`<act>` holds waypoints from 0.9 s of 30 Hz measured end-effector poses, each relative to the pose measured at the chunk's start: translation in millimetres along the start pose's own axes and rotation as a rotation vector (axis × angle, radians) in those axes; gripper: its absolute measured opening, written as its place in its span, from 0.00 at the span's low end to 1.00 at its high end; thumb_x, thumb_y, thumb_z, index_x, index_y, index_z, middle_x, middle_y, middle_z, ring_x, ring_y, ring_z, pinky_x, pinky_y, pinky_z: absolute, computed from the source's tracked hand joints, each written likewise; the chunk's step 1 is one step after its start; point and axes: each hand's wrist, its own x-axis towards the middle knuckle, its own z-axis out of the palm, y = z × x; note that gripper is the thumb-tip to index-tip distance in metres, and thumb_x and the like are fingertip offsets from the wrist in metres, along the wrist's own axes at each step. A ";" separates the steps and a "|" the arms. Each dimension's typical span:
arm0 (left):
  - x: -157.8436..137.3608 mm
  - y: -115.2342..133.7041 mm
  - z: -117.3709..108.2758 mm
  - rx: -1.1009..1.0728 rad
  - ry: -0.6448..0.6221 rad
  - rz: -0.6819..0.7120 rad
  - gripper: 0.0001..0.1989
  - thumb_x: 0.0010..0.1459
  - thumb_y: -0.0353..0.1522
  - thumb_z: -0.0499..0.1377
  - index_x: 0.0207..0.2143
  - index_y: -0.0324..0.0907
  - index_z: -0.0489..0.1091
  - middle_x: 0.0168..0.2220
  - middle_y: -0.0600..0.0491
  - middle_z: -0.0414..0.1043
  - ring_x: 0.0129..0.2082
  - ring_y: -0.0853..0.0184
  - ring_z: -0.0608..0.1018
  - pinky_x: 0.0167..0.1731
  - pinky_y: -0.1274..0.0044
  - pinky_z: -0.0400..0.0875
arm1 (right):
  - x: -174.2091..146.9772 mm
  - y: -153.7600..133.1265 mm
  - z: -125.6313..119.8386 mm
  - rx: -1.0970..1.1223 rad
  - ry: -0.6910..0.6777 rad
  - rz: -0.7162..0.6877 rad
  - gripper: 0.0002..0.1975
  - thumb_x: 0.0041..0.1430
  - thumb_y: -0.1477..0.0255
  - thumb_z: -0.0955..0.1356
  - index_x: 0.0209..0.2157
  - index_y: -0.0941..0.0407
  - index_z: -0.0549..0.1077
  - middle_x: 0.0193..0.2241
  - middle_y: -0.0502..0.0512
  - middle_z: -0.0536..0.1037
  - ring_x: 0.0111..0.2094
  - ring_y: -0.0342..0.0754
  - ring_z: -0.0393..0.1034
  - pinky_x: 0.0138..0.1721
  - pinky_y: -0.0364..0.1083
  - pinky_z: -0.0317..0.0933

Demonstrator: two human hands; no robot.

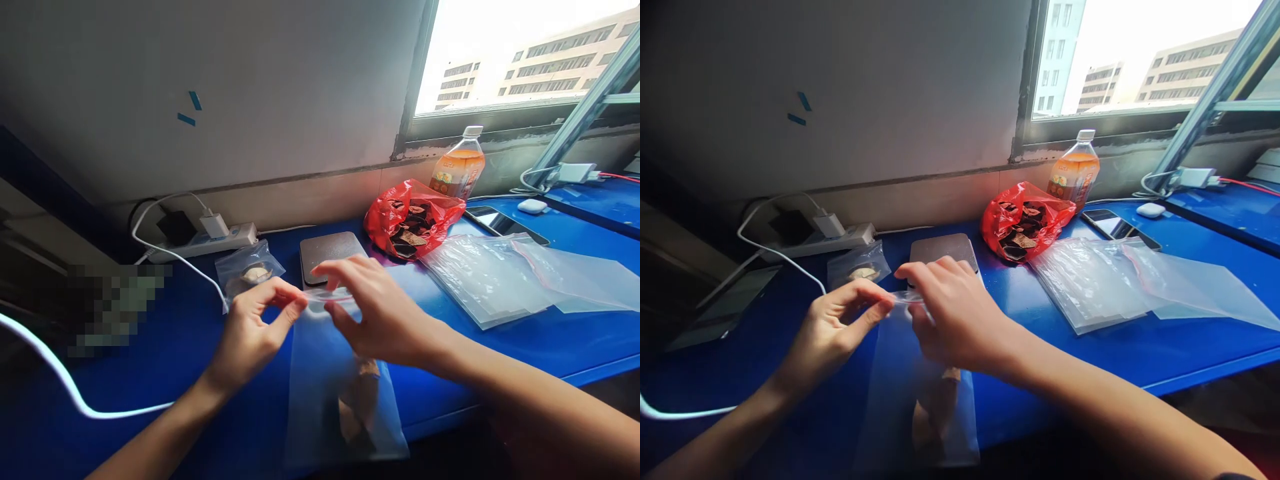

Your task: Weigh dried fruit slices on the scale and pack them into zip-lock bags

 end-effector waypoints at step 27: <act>14.3 -3.7 -38.7 -0.132 0.235 -0.049 0.06 0.52 0.36 0.67 0.30 0.45 0.75 0.26 0.58 0.73 0.29 0.68 0.74 0.32 0.76 0.69 | 12.0 15.2 -3.3 0.182 -0.009 0.029 0.08 0.56 0.81 0.62 0.37 0.55 0.65 0.33 0.53 0.75 0.31 0.43 0.68 0.32 0.42 0.60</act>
